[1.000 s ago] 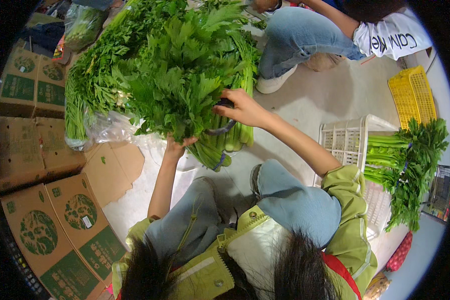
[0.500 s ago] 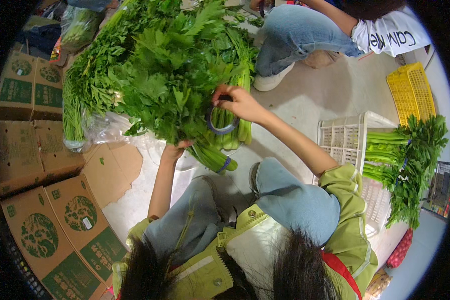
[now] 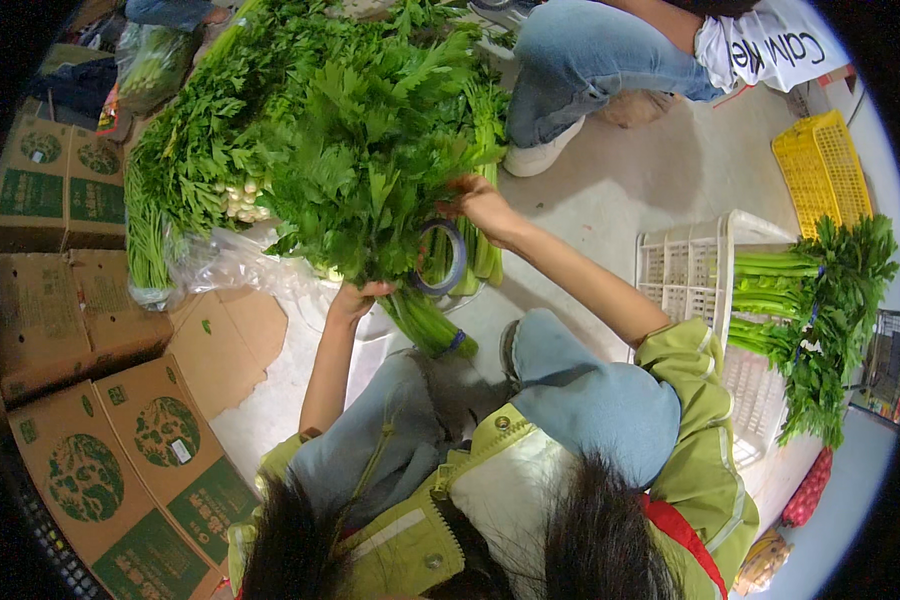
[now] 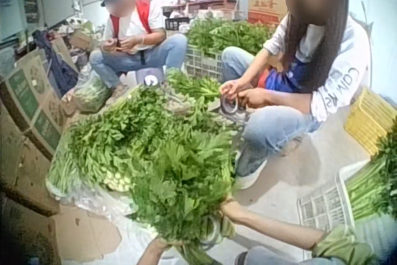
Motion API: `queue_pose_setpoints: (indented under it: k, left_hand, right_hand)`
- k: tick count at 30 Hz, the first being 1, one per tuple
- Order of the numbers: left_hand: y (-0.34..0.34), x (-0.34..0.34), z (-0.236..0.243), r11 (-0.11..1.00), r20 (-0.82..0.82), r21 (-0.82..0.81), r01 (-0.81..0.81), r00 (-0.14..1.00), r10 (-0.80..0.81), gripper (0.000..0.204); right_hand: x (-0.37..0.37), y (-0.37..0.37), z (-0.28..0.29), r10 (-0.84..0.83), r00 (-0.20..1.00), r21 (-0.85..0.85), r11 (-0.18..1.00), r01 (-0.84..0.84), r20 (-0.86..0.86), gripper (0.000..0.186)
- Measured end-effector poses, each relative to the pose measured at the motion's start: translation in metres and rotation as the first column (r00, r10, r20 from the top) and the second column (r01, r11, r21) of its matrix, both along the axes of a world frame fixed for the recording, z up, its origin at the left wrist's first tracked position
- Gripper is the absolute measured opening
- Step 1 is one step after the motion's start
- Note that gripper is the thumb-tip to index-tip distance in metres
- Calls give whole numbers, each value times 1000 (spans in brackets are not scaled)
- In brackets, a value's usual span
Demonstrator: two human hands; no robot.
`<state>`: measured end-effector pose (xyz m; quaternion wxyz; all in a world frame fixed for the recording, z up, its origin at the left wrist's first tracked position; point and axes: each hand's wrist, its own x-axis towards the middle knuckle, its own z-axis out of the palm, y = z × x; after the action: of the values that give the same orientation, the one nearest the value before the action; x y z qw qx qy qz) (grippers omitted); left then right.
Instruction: The person gathers celery stalks into bundles, wraps them with a blue rubber band, and places the finished bundles into a white plastic crate. The person repeats this process for multiple bunches of celery.
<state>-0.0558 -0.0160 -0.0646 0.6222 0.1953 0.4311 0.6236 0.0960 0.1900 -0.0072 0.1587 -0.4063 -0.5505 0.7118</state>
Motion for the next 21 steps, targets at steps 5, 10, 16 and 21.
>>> queue_pose_setpoints:
  k: [5,10,16,21]
  left_hand:
    - [1,2,4,999,-72,-40,-21,997,18,63]
    - [2,5,18,997,-129,38,-74,989,78,50]
    - [23,26,31,929,-351,-49,-368,877,329,47]
    - [50,41,36,815,-366,23,-579,754,546,30]
  right_hand:
    - [12,22,-3,-30,999,-264,964,37,29,11]
    - [27,36,-3,-209,978,-745,657,118,-30,15]
    - [41,23,22,-294,922,-586,805,96,-253,11]
    - [21,-31,32,-241,915,-190,964,187,-324,6]
